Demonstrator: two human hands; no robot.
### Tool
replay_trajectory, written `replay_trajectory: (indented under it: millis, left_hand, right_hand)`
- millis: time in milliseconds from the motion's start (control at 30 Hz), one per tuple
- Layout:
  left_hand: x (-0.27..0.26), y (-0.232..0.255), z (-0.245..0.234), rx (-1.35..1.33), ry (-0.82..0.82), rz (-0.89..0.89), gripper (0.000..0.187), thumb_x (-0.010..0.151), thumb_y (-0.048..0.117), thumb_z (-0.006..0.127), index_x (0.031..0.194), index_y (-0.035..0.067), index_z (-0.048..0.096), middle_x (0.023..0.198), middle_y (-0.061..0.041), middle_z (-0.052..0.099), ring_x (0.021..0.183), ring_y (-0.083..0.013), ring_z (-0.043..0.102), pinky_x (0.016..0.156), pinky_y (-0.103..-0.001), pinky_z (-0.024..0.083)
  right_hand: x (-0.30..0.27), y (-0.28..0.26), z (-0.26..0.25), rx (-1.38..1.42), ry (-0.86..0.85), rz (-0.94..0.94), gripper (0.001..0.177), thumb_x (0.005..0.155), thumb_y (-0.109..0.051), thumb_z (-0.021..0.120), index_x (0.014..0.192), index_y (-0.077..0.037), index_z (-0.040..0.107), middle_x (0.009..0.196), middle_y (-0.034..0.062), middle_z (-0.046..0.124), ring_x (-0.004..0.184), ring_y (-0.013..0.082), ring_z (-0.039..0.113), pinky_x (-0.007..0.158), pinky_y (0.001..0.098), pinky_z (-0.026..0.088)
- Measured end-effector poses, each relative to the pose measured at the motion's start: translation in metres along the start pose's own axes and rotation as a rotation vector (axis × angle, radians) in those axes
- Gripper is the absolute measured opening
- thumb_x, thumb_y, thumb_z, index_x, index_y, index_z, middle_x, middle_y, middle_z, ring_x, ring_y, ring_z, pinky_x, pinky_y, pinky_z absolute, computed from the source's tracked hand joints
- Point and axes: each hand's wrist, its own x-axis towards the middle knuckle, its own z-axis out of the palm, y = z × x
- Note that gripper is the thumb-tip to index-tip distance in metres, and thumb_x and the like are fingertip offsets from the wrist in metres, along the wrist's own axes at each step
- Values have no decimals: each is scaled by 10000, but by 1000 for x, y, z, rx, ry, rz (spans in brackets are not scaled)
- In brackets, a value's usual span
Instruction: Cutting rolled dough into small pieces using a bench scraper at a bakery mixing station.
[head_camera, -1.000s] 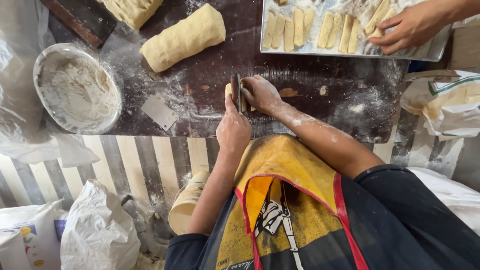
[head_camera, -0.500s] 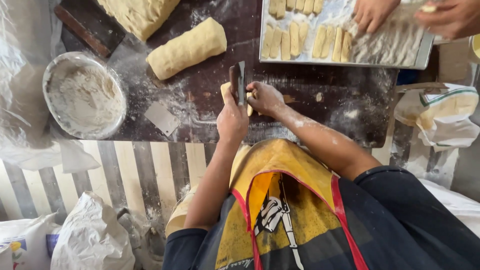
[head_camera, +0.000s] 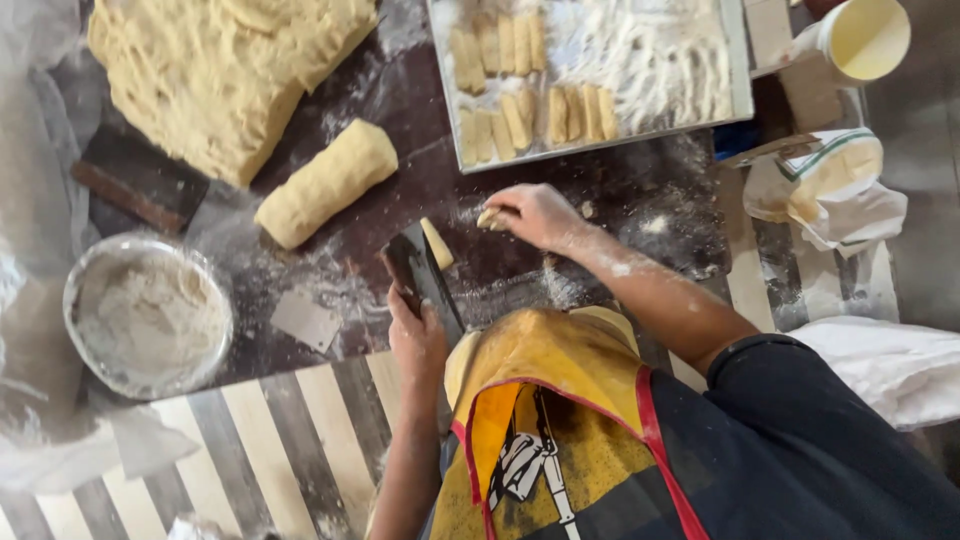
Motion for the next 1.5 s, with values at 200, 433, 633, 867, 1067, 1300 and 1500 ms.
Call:
replay_trajectory:
  millis: [200,433,633,867,1067,1300,1500]
  left_hand:
    - [3,14,-1,-45,-32,-39,561,933,119,570,1465,49,409,1097,-273,725,975,-464,721,791,-526,559]
    - [1,8,6,-22,-18,-37,568,926,127,578,1464,41,418,1114,-278,722,987,-465,713,803,-528,553]
    - [-3,12,-14,20,40,-133,562,937,137,571,1474,48,427,1119,-284,717,1010,-466,708,833,-529,545]
    - [20,20,-19,237,-24,-252,636,944,154,545,1545,97,344,1109,-286,717,986,-482,695,837,-568,526]
    - [15,3,-12,347,-120,-108,628,940,151,560,1530,83,355,1053,-266,723,912,-482,700,783,-573,533]
    - [7,10,-23,229,-163,65,584,988,124,528,1518,14,309,1082,-260,723,850,-417,744,705,-504,587]
    - [24,49,4,353,-247,-29,623,952,99,512,1531,28,293,959,-241,745,824,-424,740,707,-533,565]
  right_hand:
    - [51,58,-94,-167,347,95,193,1052,-116,656,1182,-2,742,1122,229,755,826,245,745,646,321,643]
    - [88,86,-82,-267,329,208,311,1011,-45,580,1303,31,657,1409,293,595,1300,401,556,1100,442,475]
    - [69,23,46,181,-18,137,280,1080,-188,490,1263,-104,685,1379,133,648,1351,228,594,1071,356,554]
    - [69,-26,121,-107,-170,-187,367,1001,-238,602,1291,-19,658,1334,183,638,1281,364,544,1092,467,431]
    - [27,-22,116,-86,-306,109,297,1045,-252,586,1262,-64,661,1210,162,657,1162,330,607,1024,448,496]
    - [-20,-5,107,162,45,344,340,983,-183,637,1273,-6,660,1154,142,656,1005,247,682,923,365,577]
    - [-4,-10,119,137,-12,297,352,990,-222,675,1275,-18,646,1057,129,637,927,271,684,854,387,581]
